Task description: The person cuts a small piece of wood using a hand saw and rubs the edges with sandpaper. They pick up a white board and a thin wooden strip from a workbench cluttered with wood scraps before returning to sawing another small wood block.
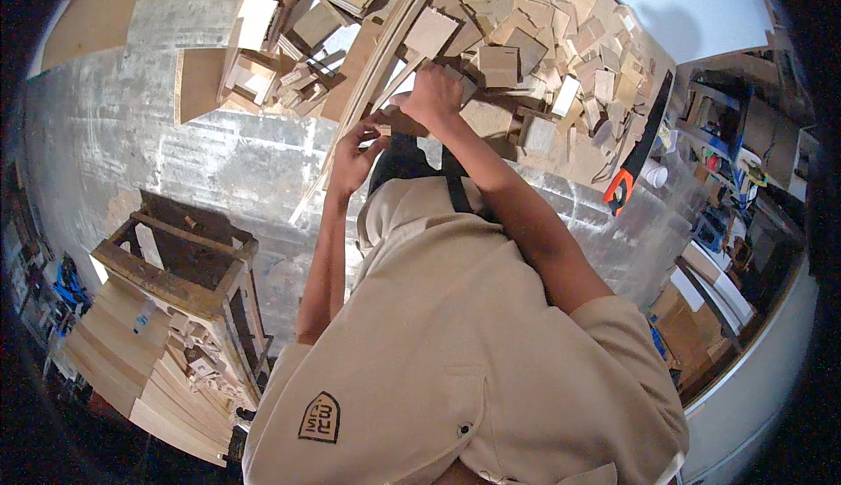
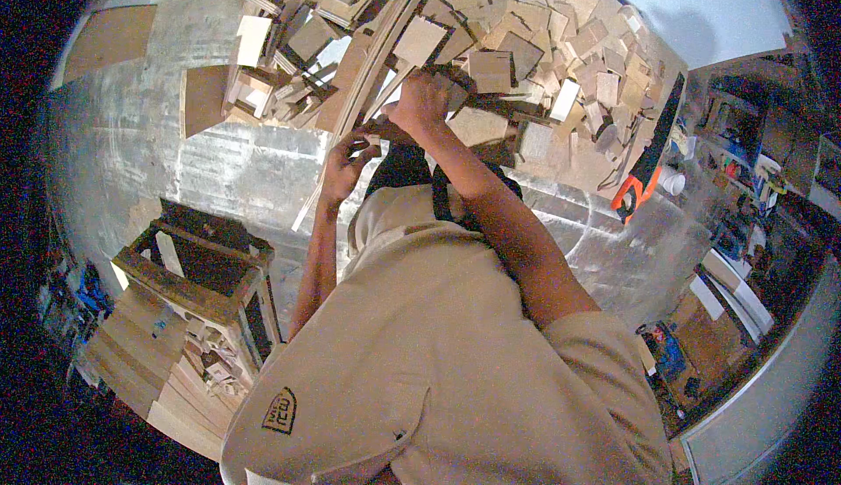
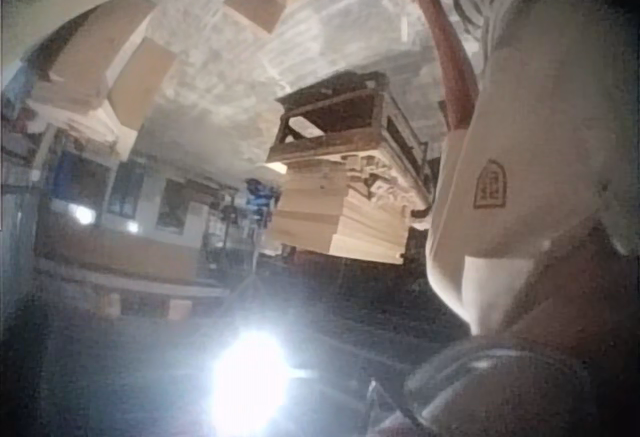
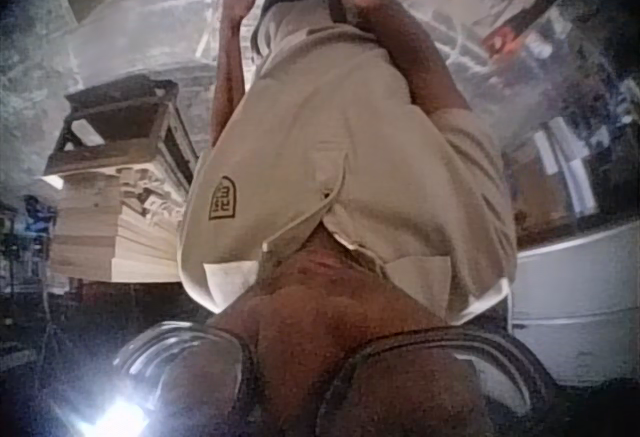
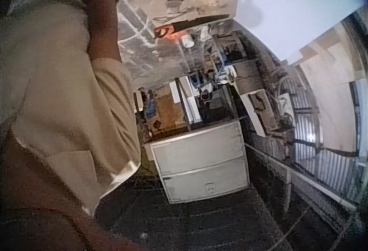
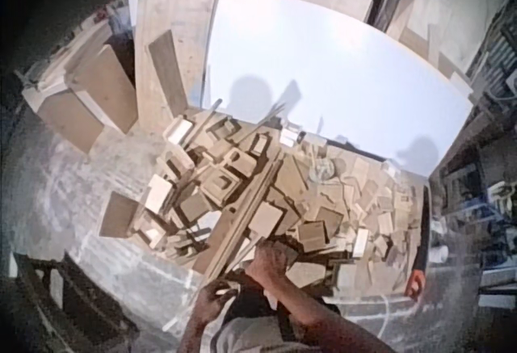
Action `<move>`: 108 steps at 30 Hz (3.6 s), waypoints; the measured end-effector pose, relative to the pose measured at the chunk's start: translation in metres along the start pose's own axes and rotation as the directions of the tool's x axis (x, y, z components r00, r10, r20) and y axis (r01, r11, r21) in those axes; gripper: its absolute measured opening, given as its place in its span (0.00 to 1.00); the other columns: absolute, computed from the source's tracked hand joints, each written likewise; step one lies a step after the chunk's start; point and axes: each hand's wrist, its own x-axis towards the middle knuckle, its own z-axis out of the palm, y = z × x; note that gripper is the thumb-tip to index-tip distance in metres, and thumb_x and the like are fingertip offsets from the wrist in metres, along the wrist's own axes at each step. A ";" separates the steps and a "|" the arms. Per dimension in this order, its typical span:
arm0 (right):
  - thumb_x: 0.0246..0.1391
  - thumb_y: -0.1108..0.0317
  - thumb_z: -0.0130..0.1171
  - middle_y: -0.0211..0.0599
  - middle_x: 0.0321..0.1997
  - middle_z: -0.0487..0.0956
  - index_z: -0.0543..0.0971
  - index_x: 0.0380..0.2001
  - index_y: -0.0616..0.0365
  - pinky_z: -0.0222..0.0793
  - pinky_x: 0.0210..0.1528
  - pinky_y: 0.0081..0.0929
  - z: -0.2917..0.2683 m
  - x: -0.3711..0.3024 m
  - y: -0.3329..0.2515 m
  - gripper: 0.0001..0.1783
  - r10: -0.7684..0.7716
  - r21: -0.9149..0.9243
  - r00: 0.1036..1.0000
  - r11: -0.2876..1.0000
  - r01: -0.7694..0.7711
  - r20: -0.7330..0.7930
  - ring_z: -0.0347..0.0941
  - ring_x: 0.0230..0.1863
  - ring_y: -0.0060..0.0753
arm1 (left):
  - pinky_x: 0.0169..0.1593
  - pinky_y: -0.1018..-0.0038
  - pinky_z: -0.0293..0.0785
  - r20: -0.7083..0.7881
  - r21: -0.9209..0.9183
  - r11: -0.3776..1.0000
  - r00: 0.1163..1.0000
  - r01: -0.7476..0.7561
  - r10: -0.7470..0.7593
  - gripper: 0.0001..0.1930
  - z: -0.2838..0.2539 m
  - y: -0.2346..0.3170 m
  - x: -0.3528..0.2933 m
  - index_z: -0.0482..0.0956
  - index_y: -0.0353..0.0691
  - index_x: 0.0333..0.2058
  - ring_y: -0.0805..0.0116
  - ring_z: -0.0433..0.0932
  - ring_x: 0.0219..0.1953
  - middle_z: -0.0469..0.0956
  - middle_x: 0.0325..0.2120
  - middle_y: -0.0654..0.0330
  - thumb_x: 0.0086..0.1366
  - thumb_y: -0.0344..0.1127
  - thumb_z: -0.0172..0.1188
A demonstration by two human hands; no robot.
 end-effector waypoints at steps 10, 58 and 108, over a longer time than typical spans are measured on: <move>0.44 0.43 0.70 0.48 0.36 0.84 0.85 0.34 0.56 0.76 0.44 0.49 0.028 0.048 0.051 0.26 -0.025 0.350 0.985 0.936 -0.036 0.169 0.82 0.40 0.55 | 0.46 0.71 0.78 0.010 -0.017 0.998 0.998 -0.055 0.055 0.08 -0.006 0.009 0.007 0.73 0.36 0.40 0.65 0.82 0.45 0.77 0.54 0.51 0.64 0.28 0.62; 0.51 0.60 0.67 0.46 0.36 0.84 0.84 0.42 0.57 0.76 0.40 0.34 0.026 0.026 0.089 0.17 0.002 0.469 0.984 0.880 0.082 -0.176 0.82 0.36 0.42 | 0.63 0.52 0.61 0.034 0.769 0.502 0.810 -0.395 0.585 0.15 0.037 0.058 0.073 0.81 0.44 0.42 0.45 0.66 0.58 0.73 0.57 0.55 0.53 0.31 0.62; 0.43 0.49 0.69 0.52 0.54 0.68 0.69 0.49 0.67 0.68 0.55 0.55 0.000 -0.004 0.026 0.38 -0.171 -0.099 0.979 0.982 0.160 -0.115 0.66 0.58 0.54 | 0.49 0.51 0.75 -0.021 0.984 0.174 0.933 -0.045 0.359 0.32 -0.086 0.127 0.171 0.76 0.37 0.47 0.46 0.77 0.48 0.75 0.45 0.48 0.45 0.48 0.70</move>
